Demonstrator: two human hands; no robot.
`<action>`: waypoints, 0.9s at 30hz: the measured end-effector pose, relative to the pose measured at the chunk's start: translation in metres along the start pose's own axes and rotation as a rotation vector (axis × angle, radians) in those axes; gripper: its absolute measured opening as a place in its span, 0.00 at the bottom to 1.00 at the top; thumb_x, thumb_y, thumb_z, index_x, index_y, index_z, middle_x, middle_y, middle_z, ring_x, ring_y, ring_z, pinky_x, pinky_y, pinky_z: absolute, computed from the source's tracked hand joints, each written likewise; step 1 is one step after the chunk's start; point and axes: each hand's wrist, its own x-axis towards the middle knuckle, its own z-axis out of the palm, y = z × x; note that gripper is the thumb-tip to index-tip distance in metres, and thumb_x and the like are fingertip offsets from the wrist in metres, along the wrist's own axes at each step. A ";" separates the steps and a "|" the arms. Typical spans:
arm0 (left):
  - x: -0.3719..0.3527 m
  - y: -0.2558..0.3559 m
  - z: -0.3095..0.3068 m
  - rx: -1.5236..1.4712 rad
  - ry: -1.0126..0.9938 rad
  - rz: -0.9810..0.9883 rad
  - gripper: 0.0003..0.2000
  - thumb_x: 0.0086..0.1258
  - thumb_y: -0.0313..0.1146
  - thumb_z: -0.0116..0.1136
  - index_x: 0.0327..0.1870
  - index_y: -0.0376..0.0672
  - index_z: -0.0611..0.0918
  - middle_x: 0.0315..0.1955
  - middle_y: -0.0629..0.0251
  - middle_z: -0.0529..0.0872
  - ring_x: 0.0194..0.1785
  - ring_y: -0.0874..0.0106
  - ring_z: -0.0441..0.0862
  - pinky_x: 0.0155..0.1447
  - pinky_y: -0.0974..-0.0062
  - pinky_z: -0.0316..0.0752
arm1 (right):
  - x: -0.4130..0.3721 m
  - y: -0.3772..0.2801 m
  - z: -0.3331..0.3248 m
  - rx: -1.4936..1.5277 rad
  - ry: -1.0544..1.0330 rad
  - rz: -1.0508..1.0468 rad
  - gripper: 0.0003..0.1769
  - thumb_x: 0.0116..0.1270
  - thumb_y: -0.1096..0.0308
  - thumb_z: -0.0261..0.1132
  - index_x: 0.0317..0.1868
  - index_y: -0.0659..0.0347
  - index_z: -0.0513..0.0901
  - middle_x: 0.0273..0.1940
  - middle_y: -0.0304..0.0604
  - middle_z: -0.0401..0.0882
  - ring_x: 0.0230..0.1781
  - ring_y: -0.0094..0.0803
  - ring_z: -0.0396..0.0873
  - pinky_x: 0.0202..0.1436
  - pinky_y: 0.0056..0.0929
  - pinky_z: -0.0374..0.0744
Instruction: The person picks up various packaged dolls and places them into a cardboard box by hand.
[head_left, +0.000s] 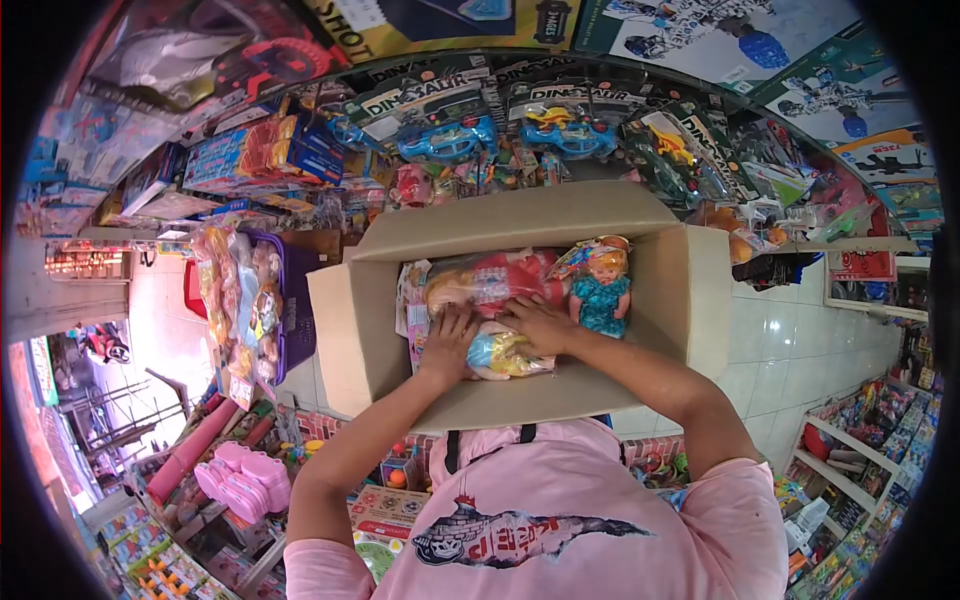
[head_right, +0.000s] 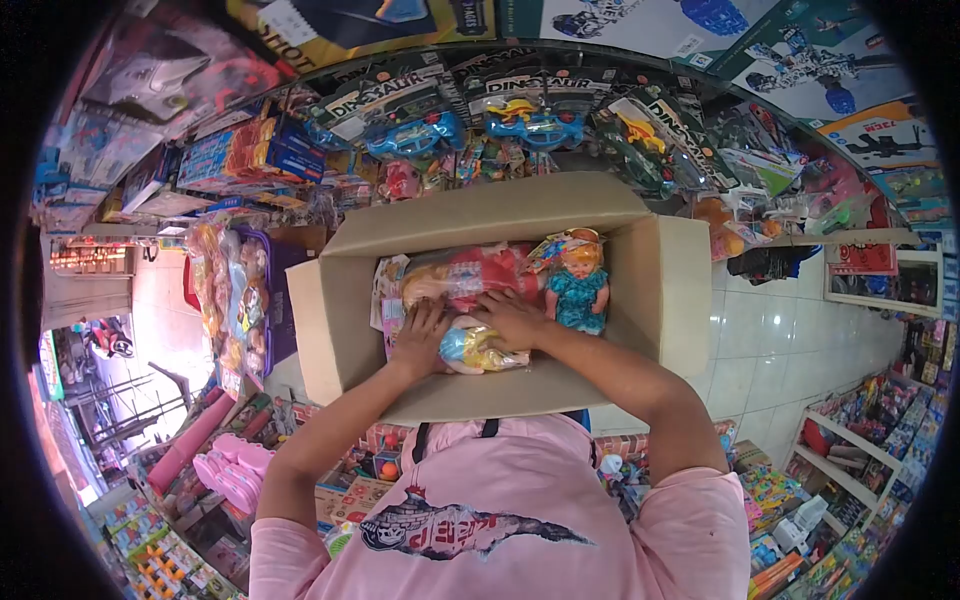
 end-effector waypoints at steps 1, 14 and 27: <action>0.001 0.000 -0.002 0.020 0.075 -0.001 0.56 0.39 0.60 0.76 0.73 0.51 0.64 0.77 0.57 0.50 0.80 0.52 0.45 0.80 0.52 0.45 | -0.002 0.002 0.008 0.021 0.079 -0.016 0.40 0.60 0.48 0.67 0.67 0.65 0.70 0.60 0.52 0.70 0.64 0.47 0.65 0.67 0.50 0.64; 0.039 -0.047 0.012 -0.171 0.164 0.367 0.52 0.39 0.66 0.72 0.68 0.46 0.71 0.74 0.48 0.59 0.78 0.49 0.53 0.79 0.45 0.45 | 0.002 0.033 0.031 -0.048 0.105 -0.127 0.39 0.64 0.44 0.59 0.68 0.62 0.69 0.61 0.49 0.70 0.59 0.43 0.68 0.62 0.45 0.66; 0.053 -0.060 0.031 -0.064 0.331 0.395 0.44 0.45 0.68 0.64 0.63 0.48 0.76 0.70 0.52 0.65 0.73 0.52 0.61 0.75 0.49 0.50 | 0.010 0.033 0.020 -0.124 -0.017 -0.096 0.37 0.68 0.44 0.52 0.68 0.65 0.67 0.63 0.52 0.67 0.63 0.46 0.66 0.68 0.48 0.63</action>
